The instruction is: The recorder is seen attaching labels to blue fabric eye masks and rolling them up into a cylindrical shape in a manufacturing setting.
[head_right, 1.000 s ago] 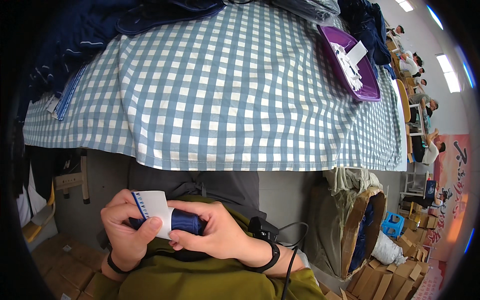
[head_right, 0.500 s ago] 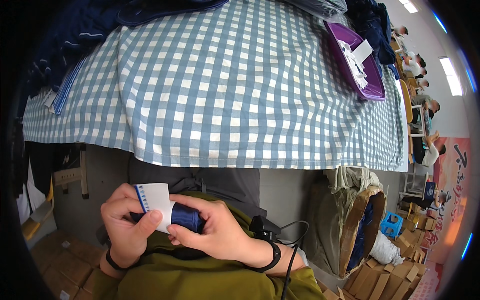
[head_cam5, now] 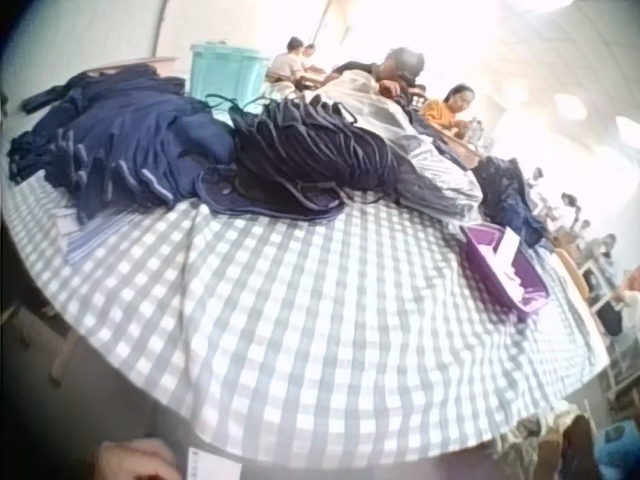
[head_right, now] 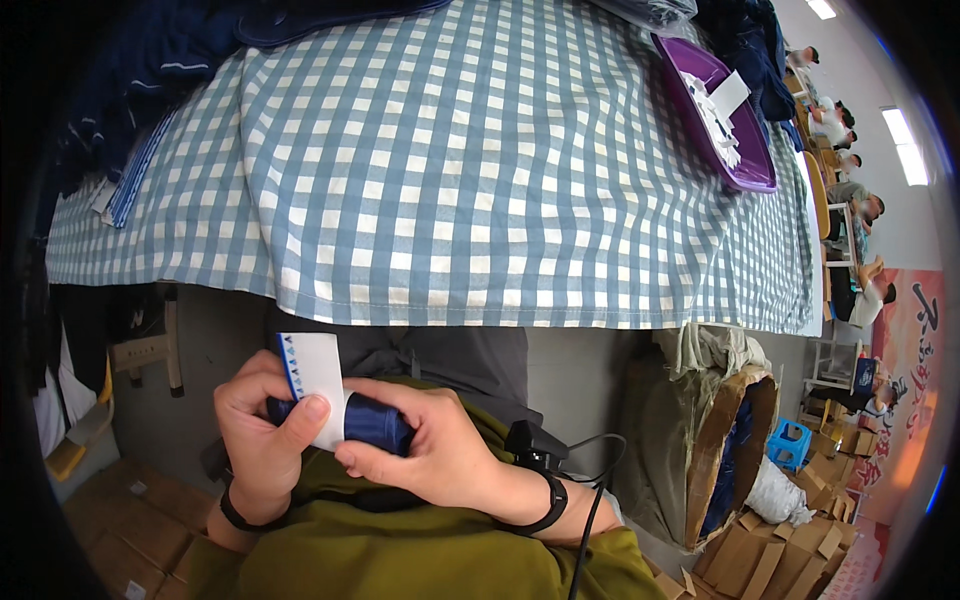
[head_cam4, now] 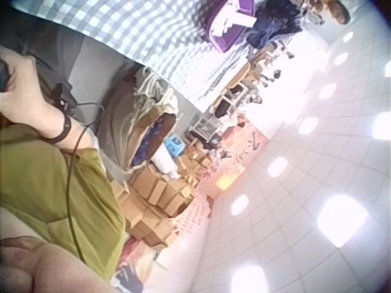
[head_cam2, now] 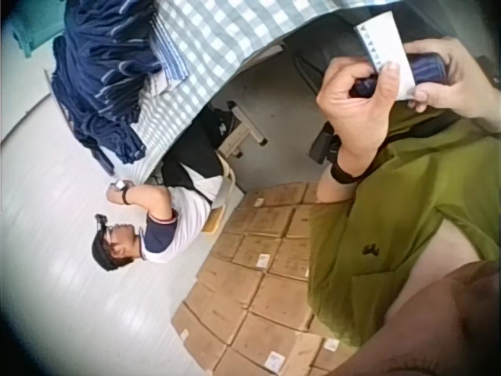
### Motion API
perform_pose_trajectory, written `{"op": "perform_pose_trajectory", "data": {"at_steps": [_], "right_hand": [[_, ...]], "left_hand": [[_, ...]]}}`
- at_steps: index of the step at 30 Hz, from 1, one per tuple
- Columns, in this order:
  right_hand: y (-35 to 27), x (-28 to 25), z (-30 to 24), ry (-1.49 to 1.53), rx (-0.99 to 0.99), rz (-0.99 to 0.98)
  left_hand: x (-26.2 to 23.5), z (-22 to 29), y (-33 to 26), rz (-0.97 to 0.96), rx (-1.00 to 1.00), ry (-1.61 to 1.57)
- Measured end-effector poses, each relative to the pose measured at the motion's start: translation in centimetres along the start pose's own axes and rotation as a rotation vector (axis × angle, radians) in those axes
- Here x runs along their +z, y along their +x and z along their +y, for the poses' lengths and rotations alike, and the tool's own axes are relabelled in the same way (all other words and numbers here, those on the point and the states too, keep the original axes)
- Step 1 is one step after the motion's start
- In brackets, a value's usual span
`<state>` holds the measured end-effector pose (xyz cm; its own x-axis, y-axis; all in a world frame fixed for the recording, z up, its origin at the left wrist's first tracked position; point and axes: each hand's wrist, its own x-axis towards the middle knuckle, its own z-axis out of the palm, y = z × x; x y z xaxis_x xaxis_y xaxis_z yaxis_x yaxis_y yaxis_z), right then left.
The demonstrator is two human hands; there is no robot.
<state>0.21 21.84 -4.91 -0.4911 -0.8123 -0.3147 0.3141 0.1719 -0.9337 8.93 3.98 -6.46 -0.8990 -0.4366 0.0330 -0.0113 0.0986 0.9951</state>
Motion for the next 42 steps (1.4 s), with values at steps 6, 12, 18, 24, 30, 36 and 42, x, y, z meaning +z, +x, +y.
{"op": "perform_pose_trajectory", "data": {"at_steps": [6, 12, 18, 24, 30, 36, 42], "right_hand": [[1.3, 0.7, 0.6, -0.343, -0.546, 0.191], [0.6, 0.6, -0.1, -0.080, -0.163, 0.156], [0.2, 0.0, 0.2, -0.018, -0.024, 0.075], [0.2, -0.1, 1.0, -0.154, -0.146, 0.092], [0.3, -0.2, 1.0, -0.240, -0.221, 0.126], [0.6, 1.0, 0.9, -0.411, -0.455, 0.192], [1.2, 1.1, 1.2, -0.100, -0.406, 0.232]], "left_hand": [[0.6, 0.3, -0.4, 0.063, -0.252, -0.263], [0.2, 0.6, -1.3, 0.026, -0.156, -0.129], [0.0, -0.4, -0.5, 0.046, 0.404, 0.203], [-0.1, 0.1, -1.4, 0.040, 0.197, 0.071], [-0.1, 0.2, -1.1, 0.007, 0.208, 0.103], [0.1, 0.2, -0.6, -0.045, -0.175, -0.178], [0.2, -0.1, -1.1, -0.057, -0.220, -0.246]]}}
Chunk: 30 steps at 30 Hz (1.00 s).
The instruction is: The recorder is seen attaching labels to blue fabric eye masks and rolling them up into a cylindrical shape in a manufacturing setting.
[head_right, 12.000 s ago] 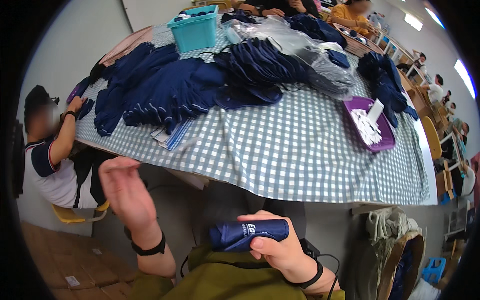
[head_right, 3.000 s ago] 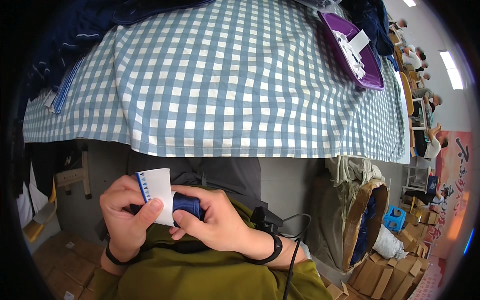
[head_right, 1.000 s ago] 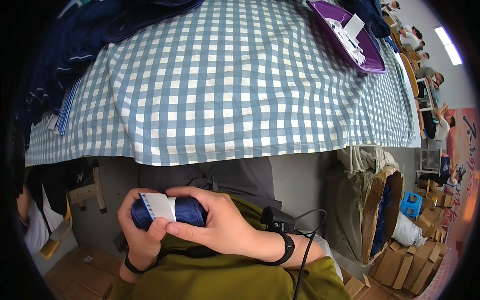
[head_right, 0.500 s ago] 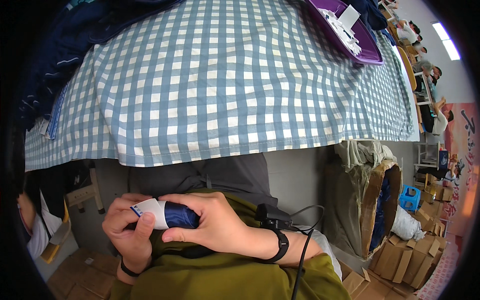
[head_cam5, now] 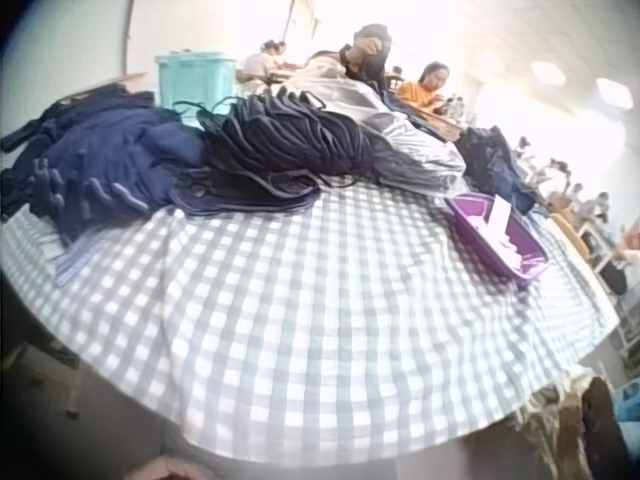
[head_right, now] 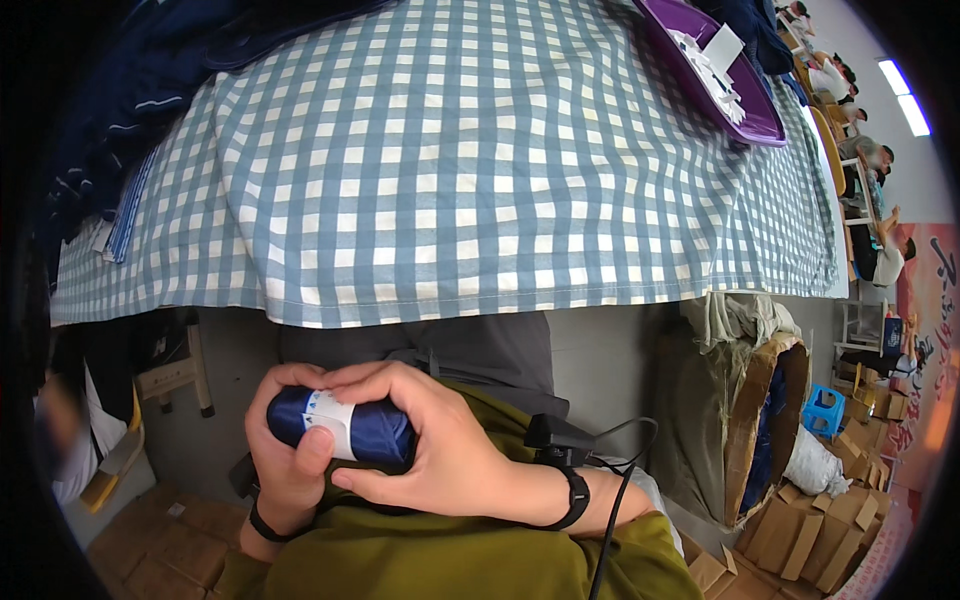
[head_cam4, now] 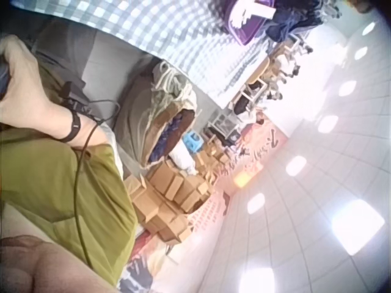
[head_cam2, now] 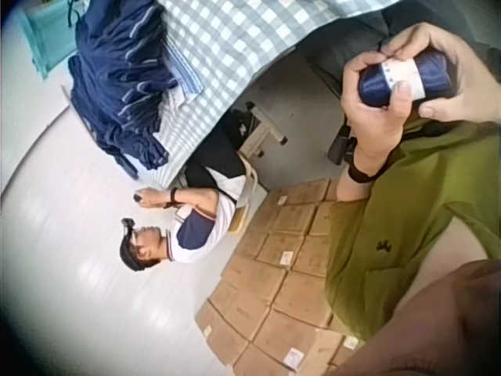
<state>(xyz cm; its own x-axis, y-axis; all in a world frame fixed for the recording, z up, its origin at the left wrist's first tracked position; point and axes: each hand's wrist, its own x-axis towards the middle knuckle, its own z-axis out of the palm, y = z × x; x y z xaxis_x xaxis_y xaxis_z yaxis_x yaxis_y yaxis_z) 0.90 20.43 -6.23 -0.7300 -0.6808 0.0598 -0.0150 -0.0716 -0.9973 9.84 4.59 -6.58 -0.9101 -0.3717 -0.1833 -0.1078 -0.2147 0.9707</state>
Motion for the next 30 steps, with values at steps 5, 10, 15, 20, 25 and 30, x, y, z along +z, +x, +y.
{"op": "perform_pose_trajectory", "data": {"at_steps": [5, 10, 15, 20, 25, 30], "right_hand": [[-0.1, -0.9, -0.2, 0.105, 0.331, -0.120], [-0.1, -1.2, -0.2, -0.100, 0.083, -0.109], [-0.2, -1.8, -0.6, -0.185, 0.033, -0.158], [0.2, -1.9, -0.1, -0.035, 0.078, -0.196], [0.3, -1.9, -0.2, -0.032, 0.059, -0.221], [-0.1, -1.9, -0.6, 0.070, 0.177, -0.256]], "left_hand": [[-0.4, -0.3, 0.4, -0.089, 0.285, 0.278], [0.0, 0.2, -0.3, -0.088, 0.069, 0.028], [-0.1, 0.2, -0.6, -0.126, 0.047, -0.023], [-0.2, 0.0, -0.1, -0.184, 0.222, 0.143], [0.2, 0.7, -0.6, -0.129, 0.013, 0.075], [0.1, 0.4, -0.4, -0.149, 0.139, 0.166]]}}
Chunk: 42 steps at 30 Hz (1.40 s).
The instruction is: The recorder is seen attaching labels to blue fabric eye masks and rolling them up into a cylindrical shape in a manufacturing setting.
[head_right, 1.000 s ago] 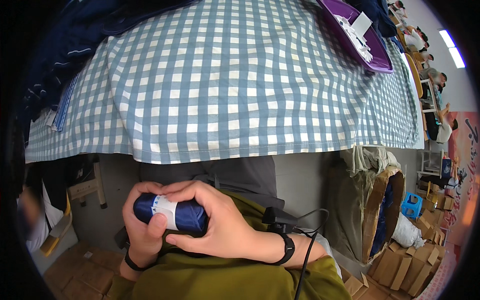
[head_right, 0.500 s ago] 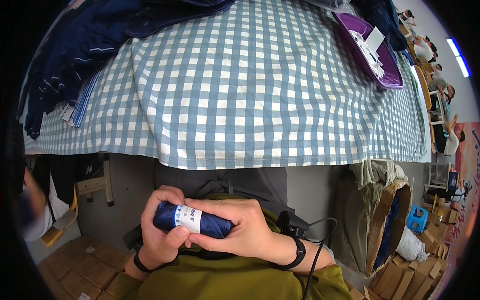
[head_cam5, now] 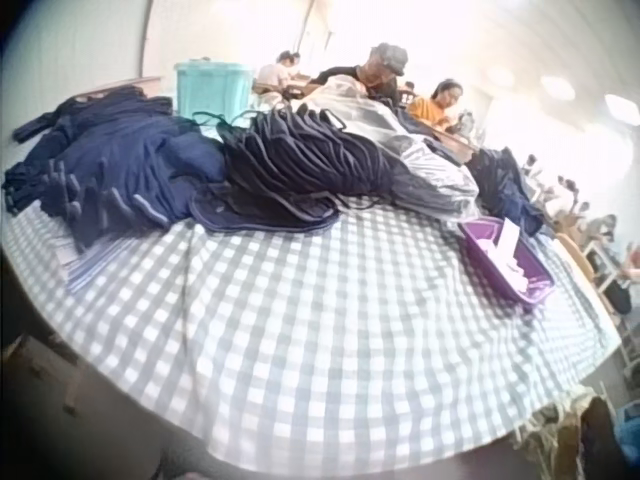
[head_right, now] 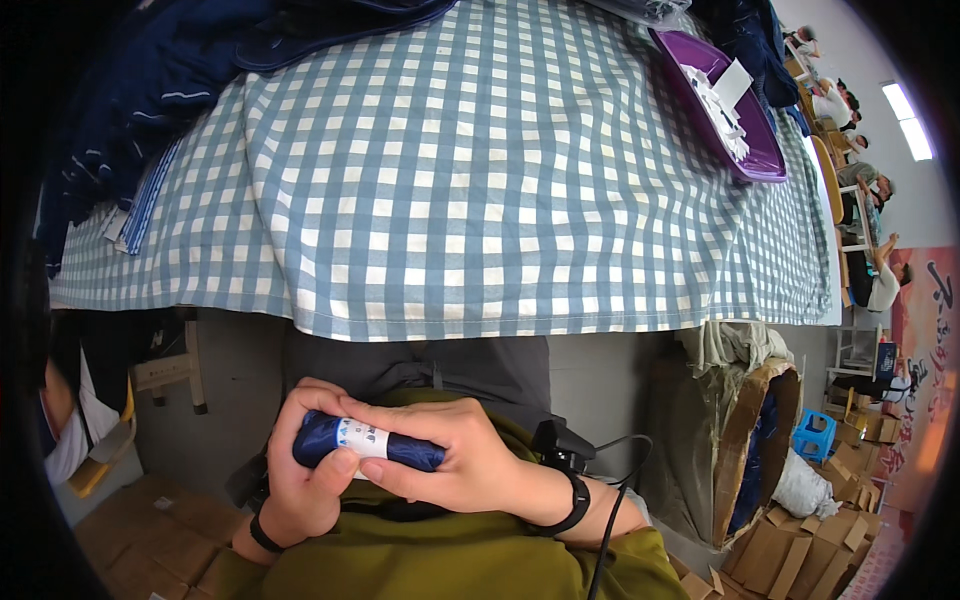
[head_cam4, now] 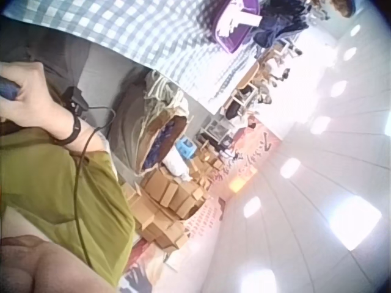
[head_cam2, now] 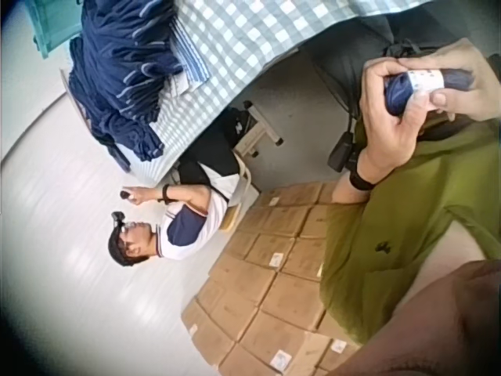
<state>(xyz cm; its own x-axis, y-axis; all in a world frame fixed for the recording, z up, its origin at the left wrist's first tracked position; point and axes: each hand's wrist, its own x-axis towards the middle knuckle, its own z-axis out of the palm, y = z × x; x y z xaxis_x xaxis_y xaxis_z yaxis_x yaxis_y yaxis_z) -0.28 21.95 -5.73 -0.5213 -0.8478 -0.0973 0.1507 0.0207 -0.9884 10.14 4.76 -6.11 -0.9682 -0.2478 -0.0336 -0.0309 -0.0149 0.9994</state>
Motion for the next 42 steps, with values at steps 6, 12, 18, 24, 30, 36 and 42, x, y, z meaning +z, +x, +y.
{"op": "perform_pose_trajectory", "data": {"at_steps": [6, 12, 18, 24, 30, 36, 42], "right_hand": [[0.4, 0.2, 0.9, -0.082, -0.082, 0.040], [0.4, 0.5, 1.2, -0.111, 0.006, 0.074], [0.6, 0.8, 0.5, -0.015, 0.111, 0.069], [0.2, 0.9, -0.1, 0.152, 0.276, 0.065], [0.9, 0.9, 0.5, -0.062, -0.019, 0.064], [0.4, 0.8, -0.5, 0.109, 0.269, 0.030], [0.6, 1.0, -0.1, 0.100, 0.238, 0.034]], "left_hand": [[-0.3, -0.3, 0.1, -0.017, -0.068, -0.046], [-0.5, -0.2, 0.4, -0.034, -0.179, -0.144], [-0.5, -0.7, 0.3, -0.017, -0.240, -0.213], [-0.7, -1.1, 0.5, -0.028, -0.028, 0.042], [-0.7, -0.3, 0.3, -0.021, -0.055, 0.088], [-1.1, -0.2, 0.4, -0.057, -0.084, 0.080], [-1.2, -0.2, 0.2, -0.038, -0.069, 0.131]]}}
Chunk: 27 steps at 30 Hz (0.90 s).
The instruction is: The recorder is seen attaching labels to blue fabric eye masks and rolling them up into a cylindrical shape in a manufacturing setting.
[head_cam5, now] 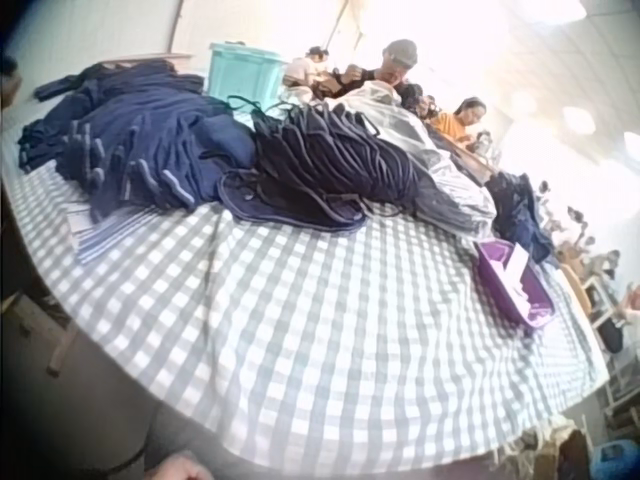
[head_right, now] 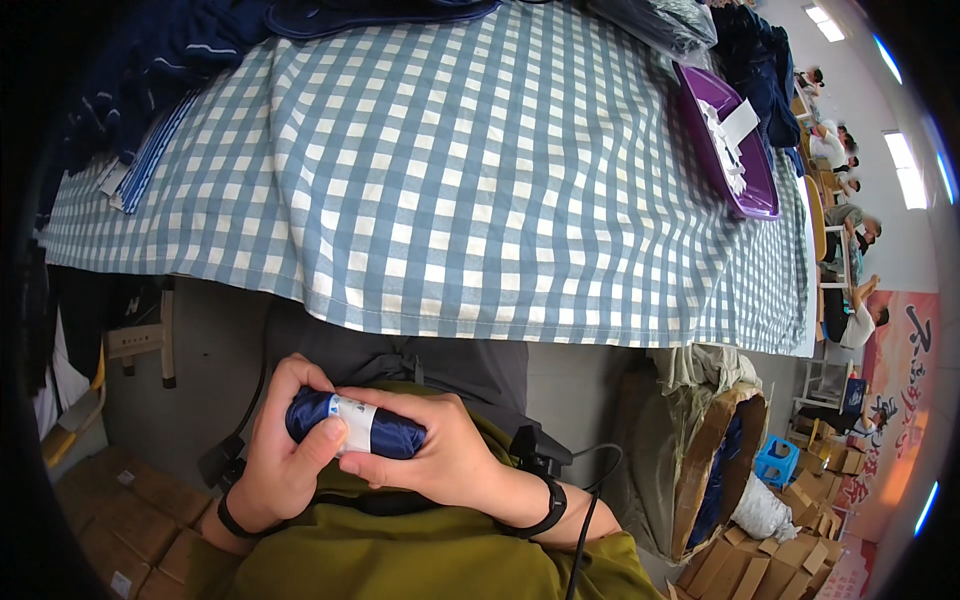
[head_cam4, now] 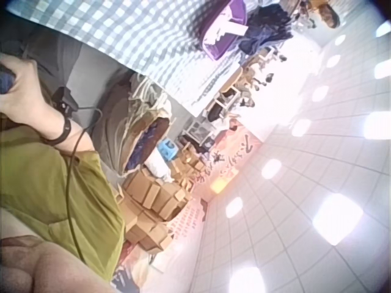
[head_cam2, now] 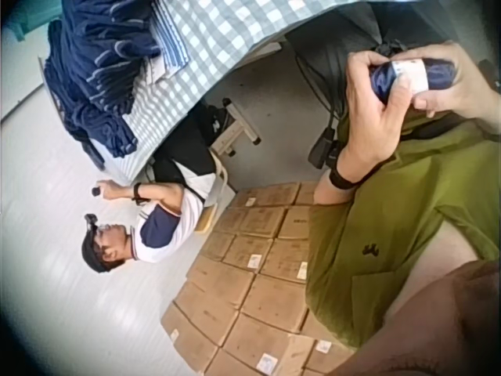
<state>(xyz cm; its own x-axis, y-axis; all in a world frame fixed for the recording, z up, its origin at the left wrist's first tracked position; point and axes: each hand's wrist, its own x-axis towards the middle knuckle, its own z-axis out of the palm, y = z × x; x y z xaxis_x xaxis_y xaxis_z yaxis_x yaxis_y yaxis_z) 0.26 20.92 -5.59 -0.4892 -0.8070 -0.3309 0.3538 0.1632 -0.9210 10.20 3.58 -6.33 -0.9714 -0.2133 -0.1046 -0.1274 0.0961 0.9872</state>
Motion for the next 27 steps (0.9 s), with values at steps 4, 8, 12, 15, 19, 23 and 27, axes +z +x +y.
{"op": "perform_pose_trajectory", "data": {"at_steps": [4, 8, 12, 15, 19, 23, 27], "right_hand": [[0.4, 0.2, 0.3, -0.215, -0.215, 0.075], [-0.3, -0.1, -0.2, -0.088, 0.075, 0.096], [-0.4, 0.0, -0.7, -0.501, -0.171, 0.190], [-0.7, 0.4, -1.1, -0.683, -0.302, 0.239], [-0.8, 0.6, -1.0, -0.750, -0.411, 0.261], [-0.5, 0.6, -0.6, -0.737, -0.460, 0.252], [-0.3, 0.8, -0.4, -0.778, -0.502, 0.275]], "left_hand": [[-0.1, 0.1, 0.1, -0.024, -0.061, -0.030], [-0.1, 0.1, 0.8, 0.011, 0.108, 0.144], [-0.3, 0.5, 0.8, 0.115, 0.528, 0.438], [-0.9, 1.1, -0.1, 0.093, 0.578, 0.516], [-0.8, 1.3, -1.0, 0.112, 0.541, 0.586], [-0.2, 1.2, -1.1, 0.166, 0.537, 0.613], [0.1, 1.3, -1.1, 0.170, 0.544, 0.658]]}}
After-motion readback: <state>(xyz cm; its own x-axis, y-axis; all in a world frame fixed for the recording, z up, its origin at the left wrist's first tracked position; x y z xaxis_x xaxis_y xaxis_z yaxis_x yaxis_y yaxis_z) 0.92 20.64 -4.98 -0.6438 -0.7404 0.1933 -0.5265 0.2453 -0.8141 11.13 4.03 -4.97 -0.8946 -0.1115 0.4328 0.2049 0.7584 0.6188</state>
